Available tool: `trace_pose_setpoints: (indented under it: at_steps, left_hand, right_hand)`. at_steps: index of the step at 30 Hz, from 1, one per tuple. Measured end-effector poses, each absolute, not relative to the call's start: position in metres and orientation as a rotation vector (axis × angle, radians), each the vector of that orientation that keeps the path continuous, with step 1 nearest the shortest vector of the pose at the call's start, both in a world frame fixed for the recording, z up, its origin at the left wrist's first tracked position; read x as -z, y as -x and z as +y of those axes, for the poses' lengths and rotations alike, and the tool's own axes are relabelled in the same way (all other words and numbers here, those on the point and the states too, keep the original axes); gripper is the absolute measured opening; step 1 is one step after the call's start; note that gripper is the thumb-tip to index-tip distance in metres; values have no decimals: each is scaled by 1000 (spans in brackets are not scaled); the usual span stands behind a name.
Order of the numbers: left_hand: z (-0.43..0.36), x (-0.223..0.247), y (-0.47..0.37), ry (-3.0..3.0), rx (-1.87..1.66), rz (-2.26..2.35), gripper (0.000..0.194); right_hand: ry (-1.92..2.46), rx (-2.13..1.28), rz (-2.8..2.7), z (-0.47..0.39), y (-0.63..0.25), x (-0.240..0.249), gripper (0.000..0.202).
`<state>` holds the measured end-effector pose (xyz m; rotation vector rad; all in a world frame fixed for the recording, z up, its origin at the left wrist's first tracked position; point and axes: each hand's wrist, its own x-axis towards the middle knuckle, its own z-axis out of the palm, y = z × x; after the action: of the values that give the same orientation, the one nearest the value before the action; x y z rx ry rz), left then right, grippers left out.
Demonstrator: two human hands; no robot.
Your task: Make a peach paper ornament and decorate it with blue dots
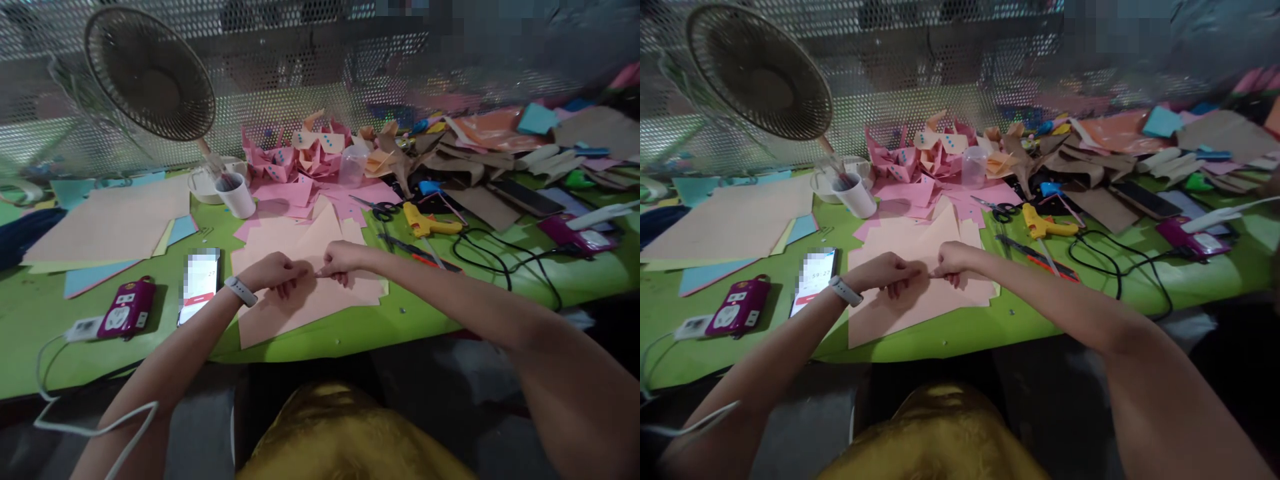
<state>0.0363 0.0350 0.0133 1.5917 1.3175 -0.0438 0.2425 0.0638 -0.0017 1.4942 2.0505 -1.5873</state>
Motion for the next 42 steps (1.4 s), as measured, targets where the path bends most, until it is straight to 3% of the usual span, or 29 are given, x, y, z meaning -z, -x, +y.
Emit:
trace_pose_setpoints:
  at_steps: [8,29,42]
  left_hand:
    - [41,-3,-42,-1520,104,1303,48]
    - [42,1,-43,-1522,110,1344,55]
    - [38,-4,31,-1450,285,1423,57]
  right_hand:
    - [-1491,1620,1953,69,-238,-2,46]
    - [-1612,1637,1840,72,-285,1,43]
    - [-1599,1685,1865,69,-287,1,43]
